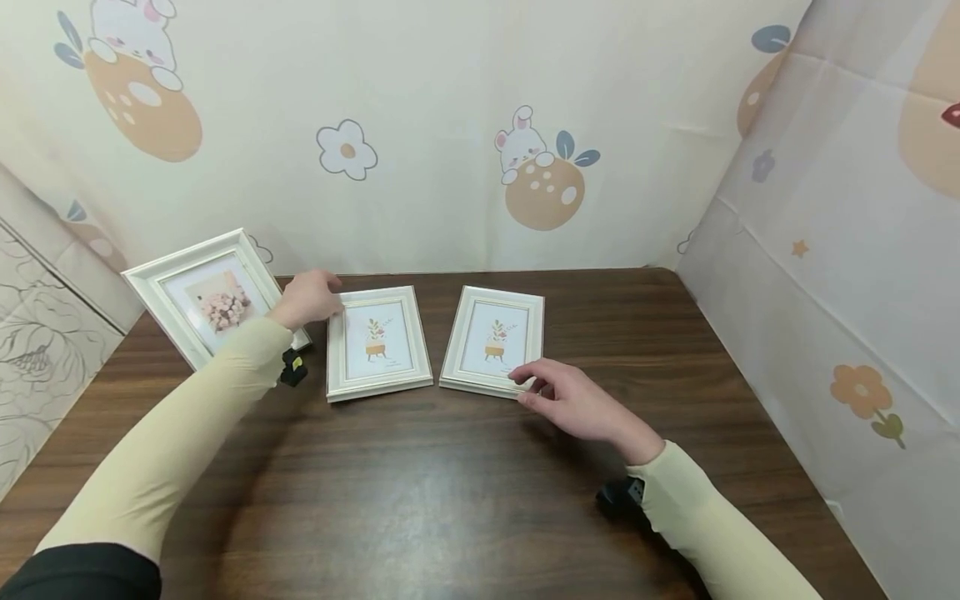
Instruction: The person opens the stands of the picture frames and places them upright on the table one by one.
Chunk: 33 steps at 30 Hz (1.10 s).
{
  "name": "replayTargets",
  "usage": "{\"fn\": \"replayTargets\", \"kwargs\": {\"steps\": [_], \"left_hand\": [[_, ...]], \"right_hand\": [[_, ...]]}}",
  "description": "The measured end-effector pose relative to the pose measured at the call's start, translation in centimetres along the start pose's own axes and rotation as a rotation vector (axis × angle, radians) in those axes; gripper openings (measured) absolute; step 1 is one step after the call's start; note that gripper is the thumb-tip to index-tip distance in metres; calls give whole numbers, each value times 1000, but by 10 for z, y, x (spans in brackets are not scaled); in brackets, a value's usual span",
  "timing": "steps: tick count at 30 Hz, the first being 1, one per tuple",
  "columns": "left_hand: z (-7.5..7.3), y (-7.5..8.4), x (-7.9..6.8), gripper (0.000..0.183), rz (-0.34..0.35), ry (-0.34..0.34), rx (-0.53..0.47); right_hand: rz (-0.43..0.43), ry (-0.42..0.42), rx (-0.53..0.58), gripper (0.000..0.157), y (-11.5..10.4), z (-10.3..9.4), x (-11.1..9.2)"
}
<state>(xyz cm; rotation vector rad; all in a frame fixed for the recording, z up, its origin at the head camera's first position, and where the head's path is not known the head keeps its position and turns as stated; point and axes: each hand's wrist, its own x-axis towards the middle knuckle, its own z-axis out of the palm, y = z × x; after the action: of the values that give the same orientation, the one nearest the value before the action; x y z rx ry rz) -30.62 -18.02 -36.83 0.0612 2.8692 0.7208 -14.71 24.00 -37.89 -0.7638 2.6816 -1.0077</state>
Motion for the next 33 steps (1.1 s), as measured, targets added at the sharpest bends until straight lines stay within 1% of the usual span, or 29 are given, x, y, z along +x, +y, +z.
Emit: {"fn": "replayTargets", "kwargs": {"steps": [3, 7, 11, 14, 18, 24, 29, 33], "left_hand": [[-4, 0, -1, 58, -1, -4, 6], [-7, 3, -2, 58, -25, -15, 4], [-10, 7, -5, 57, -46, -21, -29], [-14, 9, -10, 54, -35, -8, -44], [-18, 9, -16, 48, -1, 23, -57], [-21, 3, -19, 41, 41, 53, -119], [-25, 0, -23, 42, 63, 49, -192], [-29, -1, -28, 44, 76, 47, -240]], "right_hand": [[-1, 3, -4, 29, 2, -1, 0], [4, 16, -5, 29, 3, -5, -1], [19, 34, -9, 30, 3, -9, -1], [31, 41, -17, 30, 4, -11, -1], [45, 46, -15, 30, 6, -13, -1], [85, 55, 9, 32, 12, -18, 0], [118, 76, 15, 32, 21, -21, 0], [127, 83, 12, 31, 26, -23, 0]]}}
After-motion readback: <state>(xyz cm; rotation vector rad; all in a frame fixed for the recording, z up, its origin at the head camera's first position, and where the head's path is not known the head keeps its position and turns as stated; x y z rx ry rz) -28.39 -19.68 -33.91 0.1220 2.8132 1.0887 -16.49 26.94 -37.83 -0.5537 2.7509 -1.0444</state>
